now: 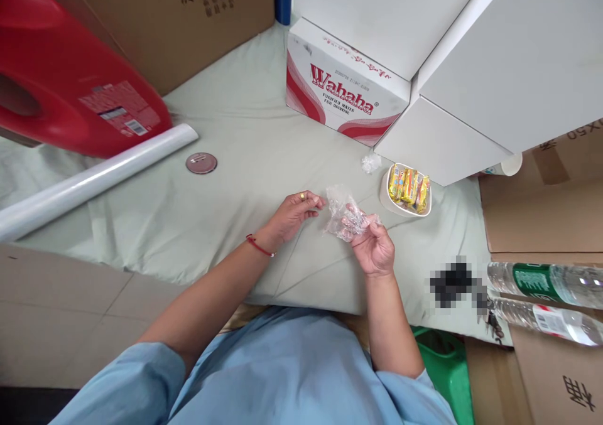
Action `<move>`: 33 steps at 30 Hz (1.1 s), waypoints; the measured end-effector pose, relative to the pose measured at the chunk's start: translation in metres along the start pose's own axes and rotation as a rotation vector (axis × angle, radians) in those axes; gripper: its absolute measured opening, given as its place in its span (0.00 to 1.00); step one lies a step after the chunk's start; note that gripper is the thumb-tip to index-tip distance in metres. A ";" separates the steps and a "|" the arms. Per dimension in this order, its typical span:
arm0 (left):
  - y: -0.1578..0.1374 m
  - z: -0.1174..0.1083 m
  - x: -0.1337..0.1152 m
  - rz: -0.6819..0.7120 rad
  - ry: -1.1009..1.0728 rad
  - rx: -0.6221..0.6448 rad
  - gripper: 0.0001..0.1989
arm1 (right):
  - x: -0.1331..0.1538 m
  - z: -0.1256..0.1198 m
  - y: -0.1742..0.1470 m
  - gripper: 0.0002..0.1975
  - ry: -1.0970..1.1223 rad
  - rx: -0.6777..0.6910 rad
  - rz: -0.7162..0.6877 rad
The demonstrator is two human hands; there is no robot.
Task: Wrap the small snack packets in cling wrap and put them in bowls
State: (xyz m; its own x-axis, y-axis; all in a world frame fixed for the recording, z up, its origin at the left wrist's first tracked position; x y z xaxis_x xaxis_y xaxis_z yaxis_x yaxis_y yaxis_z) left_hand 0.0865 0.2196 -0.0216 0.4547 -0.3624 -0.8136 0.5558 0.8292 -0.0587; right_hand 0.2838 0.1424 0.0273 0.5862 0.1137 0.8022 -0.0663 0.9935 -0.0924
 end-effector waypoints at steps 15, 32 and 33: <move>-0.001 0.005 0.005 -0.134 -0.198 0.152 0.22 | -0.031 -0.003 -0.006 0.06 0.247 0.000 -0.002; -0.002 -0.007 -0.012 -0.022 -0.364 -0.035 0.13 | 0.049 -0.093 -0.013 0.05 -0.134 -0.412 -0.192; -0.002 -0.007 -0.012 -0.040 -0.349 -0.036 0.14 | 0.052 -0.098 -0.014 0.06 -0.135 -0.433 -0.190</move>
Point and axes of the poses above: each hand's wrist, its own y-axis towards the middle knuckle, its own z-axis out of the palm, x = y × z, the point moved 3 cm from there along y, towards the middle knuckle, and after that the axes turned 13 degrees about x, right-handed, at the moved point
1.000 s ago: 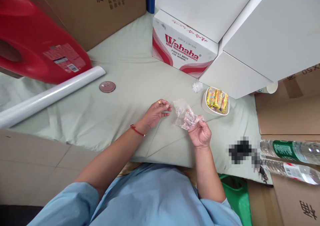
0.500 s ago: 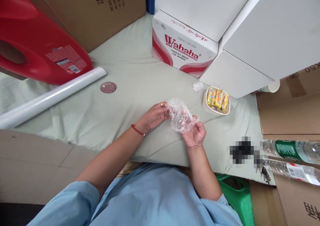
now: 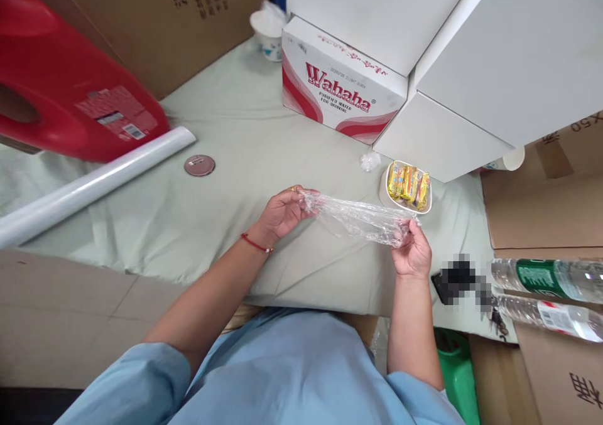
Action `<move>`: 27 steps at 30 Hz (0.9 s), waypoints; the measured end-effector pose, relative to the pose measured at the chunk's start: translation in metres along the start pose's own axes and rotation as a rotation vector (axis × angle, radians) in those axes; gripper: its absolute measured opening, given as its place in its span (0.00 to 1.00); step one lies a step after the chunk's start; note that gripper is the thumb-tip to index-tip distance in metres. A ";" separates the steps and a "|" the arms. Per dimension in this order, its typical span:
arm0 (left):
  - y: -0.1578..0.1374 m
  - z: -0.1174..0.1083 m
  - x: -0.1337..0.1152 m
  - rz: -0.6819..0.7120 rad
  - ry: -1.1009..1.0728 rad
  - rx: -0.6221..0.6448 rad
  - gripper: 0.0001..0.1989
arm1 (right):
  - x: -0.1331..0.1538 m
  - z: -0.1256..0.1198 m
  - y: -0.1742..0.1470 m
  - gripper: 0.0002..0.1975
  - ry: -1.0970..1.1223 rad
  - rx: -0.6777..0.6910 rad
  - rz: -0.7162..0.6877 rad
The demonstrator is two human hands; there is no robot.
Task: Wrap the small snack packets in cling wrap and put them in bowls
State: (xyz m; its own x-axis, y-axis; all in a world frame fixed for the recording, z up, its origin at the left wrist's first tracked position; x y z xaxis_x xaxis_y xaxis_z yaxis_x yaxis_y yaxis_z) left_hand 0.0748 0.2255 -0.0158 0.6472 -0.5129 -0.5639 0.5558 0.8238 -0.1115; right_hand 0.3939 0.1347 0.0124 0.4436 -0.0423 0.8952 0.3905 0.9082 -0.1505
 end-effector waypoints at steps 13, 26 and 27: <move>0.007 -0.007 0.004 -0.005 0.134 -0.137 0.21 | -0.012 0.057 -0.046 0.27 -1.055 0.467 -0.459; 0.004 -0.003 0.007 0.032 0.326 0.020 0.25 | -0.016 0.070 -0.021 0.16 -0.541 0.259 -0.089; 0.004 -0.004 0.007 0.024 0.377 -0.007 0.24 | -0.015 0.067 -0.019 0.18 -0.466 0.229 -0.022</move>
Point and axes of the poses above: each hand's wrist, its own y-axis towards the middle knuckle, its own z-axis out of the palm, x = y × z, the point moved 3 cm from there along y, towards the middle knuckle, and after that the axes turned 13 degrees about x, right-handed, at the moved point
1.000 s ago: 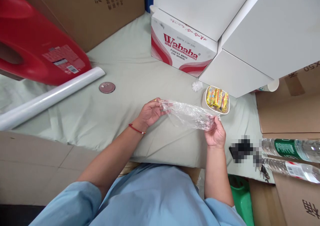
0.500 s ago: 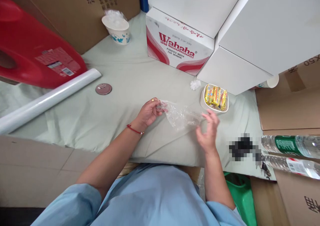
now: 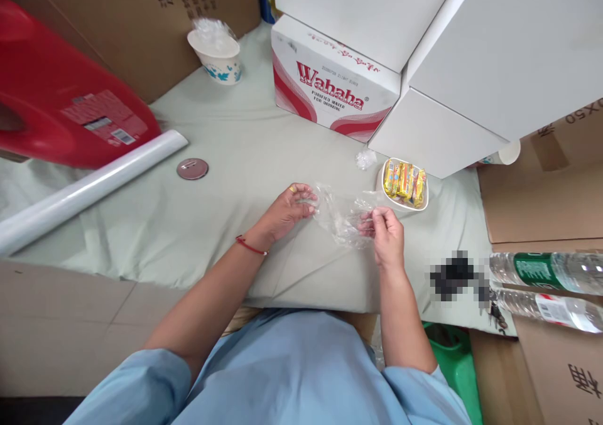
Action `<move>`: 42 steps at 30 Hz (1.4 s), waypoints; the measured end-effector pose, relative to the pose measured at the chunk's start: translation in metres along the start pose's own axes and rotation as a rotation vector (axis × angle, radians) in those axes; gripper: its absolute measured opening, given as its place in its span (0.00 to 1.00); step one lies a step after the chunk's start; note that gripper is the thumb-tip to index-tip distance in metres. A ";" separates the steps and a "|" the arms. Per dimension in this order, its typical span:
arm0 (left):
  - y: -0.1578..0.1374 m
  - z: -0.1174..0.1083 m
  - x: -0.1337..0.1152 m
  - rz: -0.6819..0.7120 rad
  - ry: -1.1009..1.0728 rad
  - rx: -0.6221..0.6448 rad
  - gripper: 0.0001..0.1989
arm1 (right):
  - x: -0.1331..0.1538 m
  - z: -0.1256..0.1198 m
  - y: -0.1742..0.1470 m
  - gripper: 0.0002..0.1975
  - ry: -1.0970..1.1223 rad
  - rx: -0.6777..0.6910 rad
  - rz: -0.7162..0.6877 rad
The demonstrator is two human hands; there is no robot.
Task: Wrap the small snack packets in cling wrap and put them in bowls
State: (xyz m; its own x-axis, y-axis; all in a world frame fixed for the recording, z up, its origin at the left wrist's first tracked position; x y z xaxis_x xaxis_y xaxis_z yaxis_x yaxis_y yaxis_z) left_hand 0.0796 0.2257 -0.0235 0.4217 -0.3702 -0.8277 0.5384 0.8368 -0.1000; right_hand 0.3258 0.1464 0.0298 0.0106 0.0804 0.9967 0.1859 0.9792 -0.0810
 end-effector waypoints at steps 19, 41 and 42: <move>-0.044 0.004 -0.014 -0.205 -0.005 -0.244 0.34 | -0.039 0.044 0.016 0.06 0.769 0.091 0.389; -0.065 -0.057 -0.059 -0.296 0.307 -0.195 0.25 | -0.024 0.020 0.064 0.37 -0.021 -0.036 0.135; -0.071 -0.062 -0.059 -0.316 0.348 -0.208 0.24 | -0.029 0.021 0.070 0.36 -0.068 -0.012 0.141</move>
Point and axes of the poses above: each hand's wrist, its own y-axis towards the middle knuckle, its own z-axis out of the palm, x = y × z, the point moved 3 cm from there along y, towards the middle knuckle, and after that the axes turned 13 degrees about x, right-handed, at the moved point
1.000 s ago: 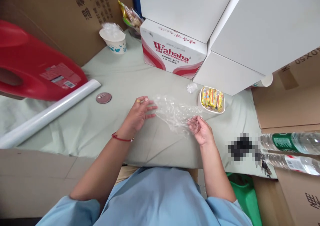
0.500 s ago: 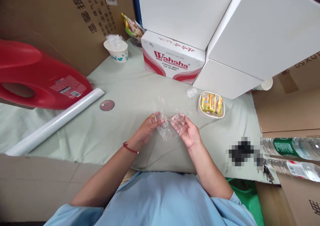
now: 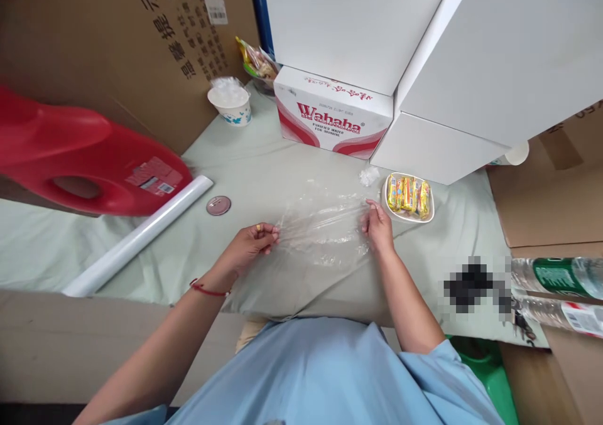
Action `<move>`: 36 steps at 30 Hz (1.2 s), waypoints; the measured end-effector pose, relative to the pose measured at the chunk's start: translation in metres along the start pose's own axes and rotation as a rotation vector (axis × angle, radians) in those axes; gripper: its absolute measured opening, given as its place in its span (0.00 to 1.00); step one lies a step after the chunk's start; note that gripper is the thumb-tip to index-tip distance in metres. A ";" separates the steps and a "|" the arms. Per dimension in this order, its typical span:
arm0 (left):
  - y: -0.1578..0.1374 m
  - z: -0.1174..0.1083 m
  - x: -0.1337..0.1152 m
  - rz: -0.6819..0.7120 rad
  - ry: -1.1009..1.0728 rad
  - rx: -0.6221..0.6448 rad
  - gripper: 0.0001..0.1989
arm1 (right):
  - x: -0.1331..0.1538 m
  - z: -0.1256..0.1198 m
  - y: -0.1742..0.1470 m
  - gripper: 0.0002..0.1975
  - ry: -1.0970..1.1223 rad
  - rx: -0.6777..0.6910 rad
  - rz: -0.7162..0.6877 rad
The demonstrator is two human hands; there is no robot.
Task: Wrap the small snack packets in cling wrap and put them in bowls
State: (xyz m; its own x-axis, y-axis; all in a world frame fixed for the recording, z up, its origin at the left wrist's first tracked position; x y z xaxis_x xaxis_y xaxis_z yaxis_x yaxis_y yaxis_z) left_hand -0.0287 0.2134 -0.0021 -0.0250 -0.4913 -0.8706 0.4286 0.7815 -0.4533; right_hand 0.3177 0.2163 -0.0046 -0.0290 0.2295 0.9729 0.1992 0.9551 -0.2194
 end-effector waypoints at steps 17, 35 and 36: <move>0.017 0.058 -0.016 0.305 1.370 -0.192 0.26 | -0.016 0.003 0.042 0.21 -0.569 0.155 -0.070; 0.045 0.040 0.017 0.110 1.518 -0.205 0.35 | -0.046 -0.042 -0.088 0.25 -1.209 0.258 -0.431; 0.044 0.041 0.016 0.124 1.518 -0.205 0.35 | -0.041 -0.054 -0.086 0.25 -1.195 0.174 -0.428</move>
State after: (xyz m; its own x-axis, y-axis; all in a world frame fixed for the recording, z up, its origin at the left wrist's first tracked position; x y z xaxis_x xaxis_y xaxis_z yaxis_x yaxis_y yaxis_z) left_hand 0.0266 0.2243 -0.0288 -0.9221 0.3220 -0.2145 0.3731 0.8868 -0.2727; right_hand 0.3549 0.1141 -0.0219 -0.9344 -0.1620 0.3173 -0.1713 0.9852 -0.0014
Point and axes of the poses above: each hand's wrist, its own y-axis towards the middle knuckle, its own z-axis out of the palm, x = y × z, the point moved 3 cm from there along y, towards the middle knuckle, and after that the axes turned 13 degrees about x, right-handed, at the moved point
